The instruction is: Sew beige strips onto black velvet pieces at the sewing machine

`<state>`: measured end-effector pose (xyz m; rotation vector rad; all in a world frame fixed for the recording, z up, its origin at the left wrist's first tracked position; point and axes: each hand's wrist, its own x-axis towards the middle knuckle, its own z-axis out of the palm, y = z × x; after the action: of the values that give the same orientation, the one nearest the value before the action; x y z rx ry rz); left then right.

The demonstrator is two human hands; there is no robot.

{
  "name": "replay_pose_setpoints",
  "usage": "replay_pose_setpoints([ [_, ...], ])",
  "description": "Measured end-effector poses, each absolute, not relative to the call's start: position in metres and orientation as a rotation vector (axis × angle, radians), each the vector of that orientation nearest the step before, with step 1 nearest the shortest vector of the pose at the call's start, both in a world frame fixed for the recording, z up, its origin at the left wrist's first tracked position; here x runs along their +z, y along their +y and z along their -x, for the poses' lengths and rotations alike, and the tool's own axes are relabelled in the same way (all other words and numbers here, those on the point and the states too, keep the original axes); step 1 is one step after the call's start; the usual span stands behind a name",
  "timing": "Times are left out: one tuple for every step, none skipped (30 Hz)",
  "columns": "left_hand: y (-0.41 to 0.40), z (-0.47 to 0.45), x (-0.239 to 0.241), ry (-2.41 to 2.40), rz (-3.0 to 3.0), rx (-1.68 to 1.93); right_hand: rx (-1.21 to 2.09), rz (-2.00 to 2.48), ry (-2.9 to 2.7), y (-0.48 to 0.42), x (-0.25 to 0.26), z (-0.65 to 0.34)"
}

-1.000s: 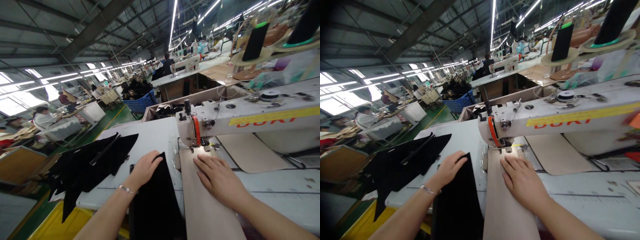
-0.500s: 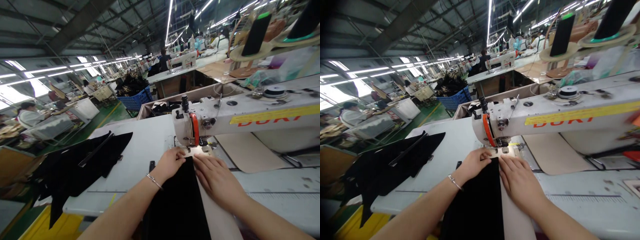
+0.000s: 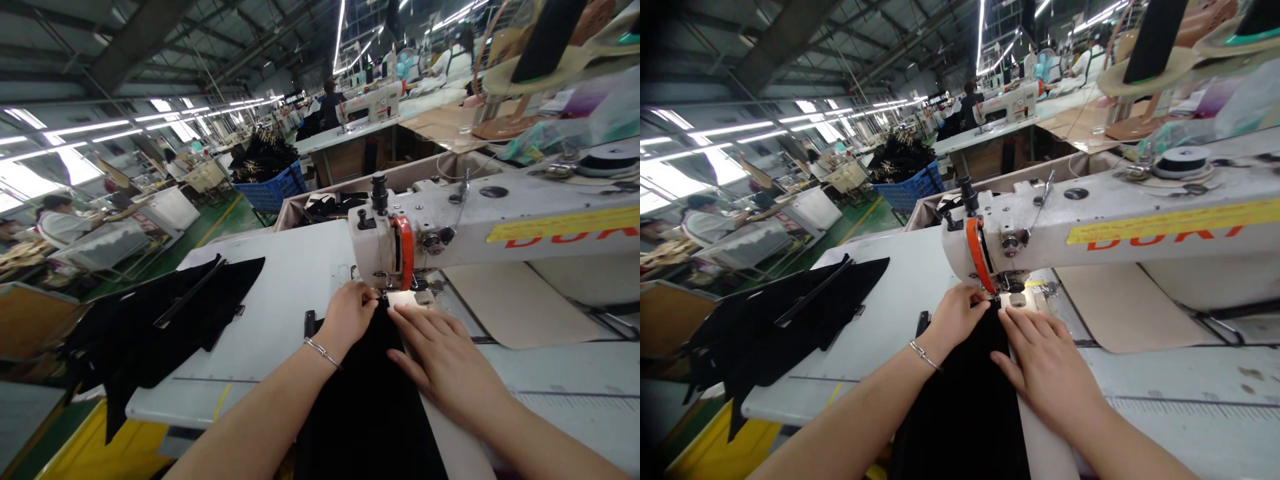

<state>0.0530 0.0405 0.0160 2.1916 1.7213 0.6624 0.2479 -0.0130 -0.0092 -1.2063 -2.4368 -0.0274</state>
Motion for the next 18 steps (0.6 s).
replay_pose_setpoints([
  [0.042, -0.053, 0.015, 1.723, -2.193, 0.661, -0.026, 1.210, -2.439, -0.013, -0.009, -0.248],
  [0.043, -0.053, 0.015, 1.724, -2.194, 0.660, -0.025, 1.214, -2.439, -0.013, -0.009, -0.248],
  [0.043, -0.054, 0.015, 1.725, -2.195, 0.658, -0.025, 1.217, -2.440, -0.013, -0.009, -0.248],
  [0.043, -0.054, 0.016, 1.729, -2.193, 0.658, -0.025, 1.218, -2.440, -0.012, -0.009, -0.248],
  [0.041, -0.054, 0.018, 1.733, -2.196, 0.663, -0.026, 1.216, -2.440, -0.012, -0.009, -0.248],
  [0.038, -0.054, 0.020, 1.725, -2.214, 0.666, -0.025, 1.214, -2.441, -0.012, -0.009, -0.248],
  [0.033, -0.054, 0.023, 1.691, -2.255, 0.663, -0.024, 1.211, -2.443, -0.012, -0.010, -0.248],
  [0.027, -0.053, 0.025, 1.627, -2.318, 0.644, -0.022, 1.206, -2.445, -0.012, -0.010, -0.249],
  [0.021, -0.052, 0.027, 1.541, -2.394, 0.611, -0.019, 1.198, -2.448, -0.012, -0.010, -0.249],
  [0.014, -0.051, 0.029, 1.451, -2.469, 0.569, -0.019, 1.191, -2.449, -0.011, -0.011, -0.250],
  [0.007, -0.050, 0.030, 1.375, -2.529, 0.525, -0.020, 1.186, -2.450, -0.011, -0.011, -0.250],
  [0.001, -0.048, 0.030, 1.333, -2.564, 0.488, -0.023, 1.182, -2.450, -0.011, -0.012, -0.250],
  [-0.003, -0.047, 0.030, 1.324, -2.581, 0.461, -0.027, 1.181, -2.445, -0.011, -0.013, -0.250],
  [-0.006, -0.046, 0.029, 1.337, -2.585, 0.446, -0.031, 1.184, -2.439, -0.011, -0.013, -0.251],
  [-0.008, -0.045, 0.029, 1.354, -2.583, 0.440, -0.035, 1.189, -2.430, -0.011, -0.013, -0.251],
  [-0.009, -0.044, 0.028, 1.364, -2.580, 0.436, -0.037, 1.195, -2.422, -0.011, -0.013, -0.251],
  [-0.009, -0.044, 0.026, 1.368, -2.580, 0.436, -0.041, 1.197, -2.415, -0.012, -0.013, -0.251],
  [-0.008, -0.044, 0.025, 1.369, -2.581, 0.441, -0.045, 1.195, -2.411, -0.012, -0.013, -0.251],
])
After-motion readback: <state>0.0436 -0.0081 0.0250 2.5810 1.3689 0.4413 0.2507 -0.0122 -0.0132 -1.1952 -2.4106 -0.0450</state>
